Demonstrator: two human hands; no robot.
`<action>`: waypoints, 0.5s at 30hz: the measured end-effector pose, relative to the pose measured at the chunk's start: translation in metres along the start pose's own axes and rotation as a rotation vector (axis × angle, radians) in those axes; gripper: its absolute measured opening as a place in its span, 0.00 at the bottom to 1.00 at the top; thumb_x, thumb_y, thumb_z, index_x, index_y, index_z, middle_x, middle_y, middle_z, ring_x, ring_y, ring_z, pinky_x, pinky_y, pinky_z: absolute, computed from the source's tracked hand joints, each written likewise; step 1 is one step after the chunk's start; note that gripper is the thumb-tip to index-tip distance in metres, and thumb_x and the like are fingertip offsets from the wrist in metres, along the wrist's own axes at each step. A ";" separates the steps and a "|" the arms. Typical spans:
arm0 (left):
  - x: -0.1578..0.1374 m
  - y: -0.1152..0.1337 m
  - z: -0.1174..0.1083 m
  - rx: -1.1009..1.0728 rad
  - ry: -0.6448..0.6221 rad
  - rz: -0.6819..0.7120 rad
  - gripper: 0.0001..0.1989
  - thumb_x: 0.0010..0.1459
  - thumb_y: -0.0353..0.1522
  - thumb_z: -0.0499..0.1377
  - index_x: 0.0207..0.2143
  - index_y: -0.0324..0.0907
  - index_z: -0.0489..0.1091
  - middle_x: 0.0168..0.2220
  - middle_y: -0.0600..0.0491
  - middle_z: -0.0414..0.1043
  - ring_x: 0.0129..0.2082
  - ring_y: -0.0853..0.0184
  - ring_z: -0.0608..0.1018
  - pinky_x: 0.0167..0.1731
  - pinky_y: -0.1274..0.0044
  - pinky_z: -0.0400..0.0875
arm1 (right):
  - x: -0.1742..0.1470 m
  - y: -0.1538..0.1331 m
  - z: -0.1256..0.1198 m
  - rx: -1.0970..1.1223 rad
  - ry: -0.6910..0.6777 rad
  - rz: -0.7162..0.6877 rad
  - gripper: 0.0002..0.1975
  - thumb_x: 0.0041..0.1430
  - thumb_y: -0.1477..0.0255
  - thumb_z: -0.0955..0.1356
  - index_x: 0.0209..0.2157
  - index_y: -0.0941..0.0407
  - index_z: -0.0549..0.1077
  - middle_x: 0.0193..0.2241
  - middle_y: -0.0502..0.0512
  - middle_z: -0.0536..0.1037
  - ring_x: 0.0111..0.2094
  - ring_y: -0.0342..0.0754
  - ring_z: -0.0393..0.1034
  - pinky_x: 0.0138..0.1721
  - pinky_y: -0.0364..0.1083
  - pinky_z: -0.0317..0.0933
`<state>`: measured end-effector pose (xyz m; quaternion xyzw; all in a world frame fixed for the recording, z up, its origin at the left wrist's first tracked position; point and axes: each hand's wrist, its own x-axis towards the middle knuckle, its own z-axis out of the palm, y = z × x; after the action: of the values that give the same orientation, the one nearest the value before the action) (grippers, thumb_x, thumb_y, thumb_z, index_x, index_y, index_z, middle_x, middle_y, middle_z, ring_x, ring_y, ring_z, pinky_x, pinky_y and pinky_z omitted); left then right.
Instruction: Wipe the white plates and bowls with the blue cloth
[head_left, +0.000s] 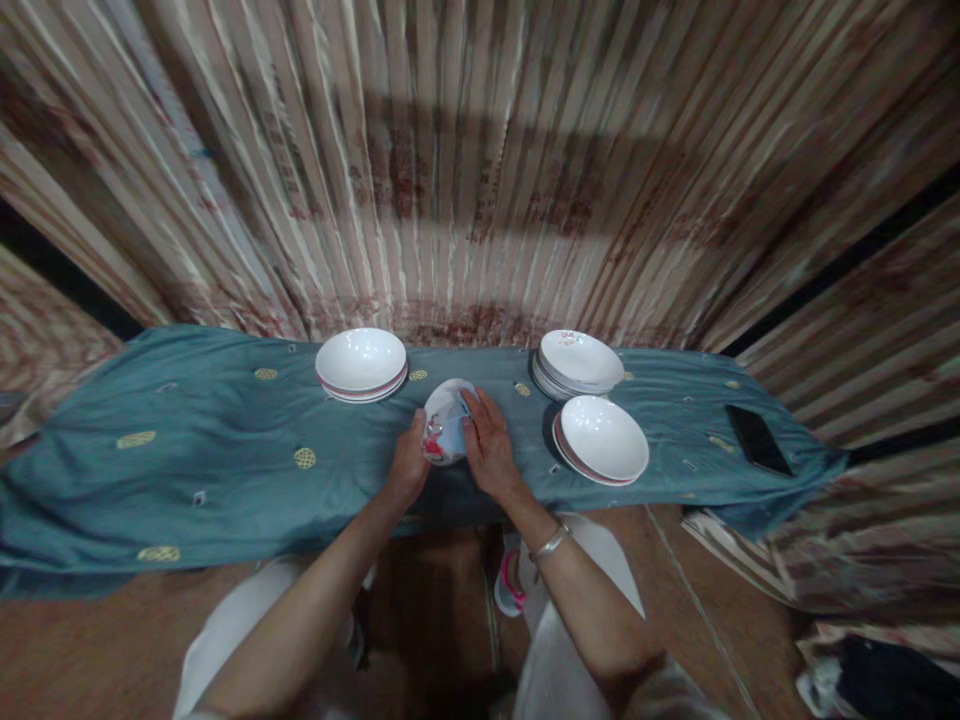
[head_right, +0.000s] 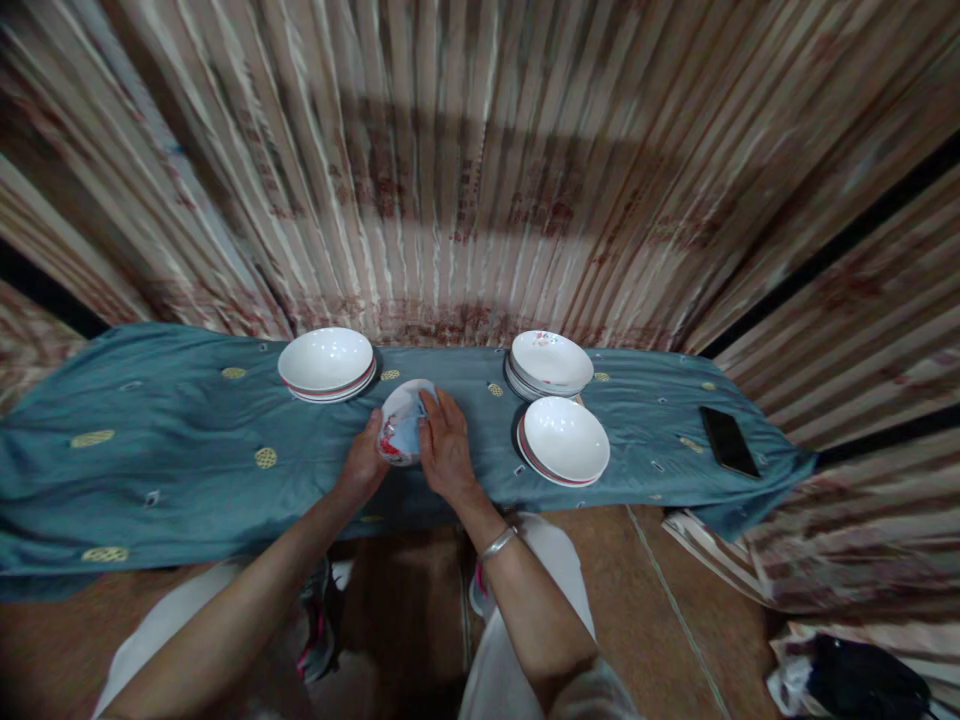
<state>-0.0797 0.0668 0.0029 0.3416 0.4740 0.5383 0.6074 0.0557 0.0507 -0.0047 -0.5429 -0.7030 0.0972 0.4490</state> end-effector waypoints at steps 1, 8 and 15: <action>-0.001 0.001 0.000 0.027 0.008 0.018 0.27 0.53 0.53 0.59 0.27 0.36 0.75 0.22 0.51 0.74 0.23 0.67 0.73 0.29 0.77 0.68 | 0.000 0.002 0.001 0.027 0.010 0.019 0.25 0.70 0.64 0.53 0.62 0.58 0.63 0.64 0.63 0.63 0.66 0.51 0.54 0.67 0.56 0.48; 0.001 0.001 0.007 -0.114 0.048 -0.072 0.20 0.60 0.45 0.57 0.31 0.36 0.76 0.23 0.49 0.77 0.26 0.65 0.78 0.33 0.75 0.72 | 0.002 0.016 0.008 0.212 0.081 0.134 0.27 0.69 0.59 0.54 0.60 0.58 0.66 0.61 0.62 0.68 0.64 0.50 0.58 0.66 0.55 0.51; 0.002 0.001 0.008 -0.276 0.087 -0.138 0.17 0.65 0.37 0.52 0.37 0.34 0.75 0.29 0.47 0.80 0.34 0.63 0.82 0.43 0.72 0.75 | -0.002 0.030 0.020 0.368 0.105 0.311 0.29 0.67 0.57 0.56 0.59 0.60 0.67 0.59 0.64 0.70 0.61 0.52 0.63 0.64 0.55 0.54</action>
<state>-0.0723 0.0701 0.0057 0.1976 0.4438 0.5697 0.6630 0.0618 0.0682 -0.0360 -0.5579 -0.5572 0.2633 0.5559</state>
